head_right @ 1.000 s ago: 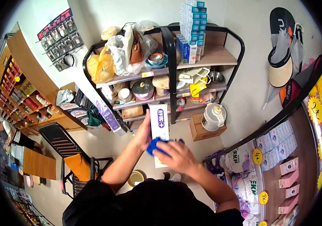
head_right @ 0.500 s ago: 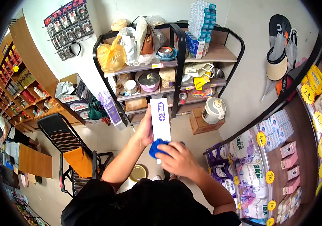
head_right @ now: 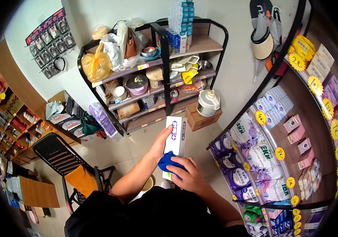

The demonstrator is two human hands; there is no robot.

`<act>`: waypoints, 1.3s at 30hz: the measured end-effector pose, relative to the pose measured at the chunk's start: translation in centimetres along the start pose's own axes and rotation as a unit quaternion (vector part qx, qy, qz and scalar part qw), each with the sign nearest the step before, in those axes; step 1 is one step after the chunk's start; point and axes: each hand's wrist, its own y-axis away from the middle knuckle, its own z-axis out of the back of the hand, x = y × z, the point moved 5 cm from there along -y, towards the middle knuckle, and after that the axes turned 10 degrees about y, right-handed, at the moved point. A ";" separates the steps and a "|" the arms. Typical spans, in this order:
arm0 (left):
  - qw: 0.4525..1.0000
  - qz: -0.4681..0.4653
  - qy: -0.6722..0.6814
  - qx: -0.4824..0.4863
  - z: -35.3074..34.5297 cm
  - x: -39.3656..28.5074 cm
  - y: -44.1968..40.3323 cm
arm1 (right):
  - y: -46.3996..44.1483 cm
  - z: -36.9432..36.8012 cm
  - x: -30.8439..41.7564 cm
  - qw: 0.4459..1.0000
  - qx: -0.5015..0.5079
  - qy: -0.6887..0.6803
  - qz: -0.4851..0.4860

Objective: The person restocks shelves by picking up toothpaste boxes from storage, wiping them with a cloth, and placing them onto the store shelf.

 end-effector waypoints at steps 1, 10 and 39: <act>0.999 0.032 0.040 0.008 0.0 0.7 -0.3 | 0.3 0.5 0.0 1.000 -0.006 0.004 0.000; 0.972 0.082 0.204 0.086 -2.4 5.4 -1.4 | 6.3 4.9 -0.2 0.999 -0.002 0.020 0.047; 0.967 -0.217 0.083 -0.103 -8.7 14.2 10.6 | 17.1 12.2 -3.8 0.872 -0.086 -0.428 -0.224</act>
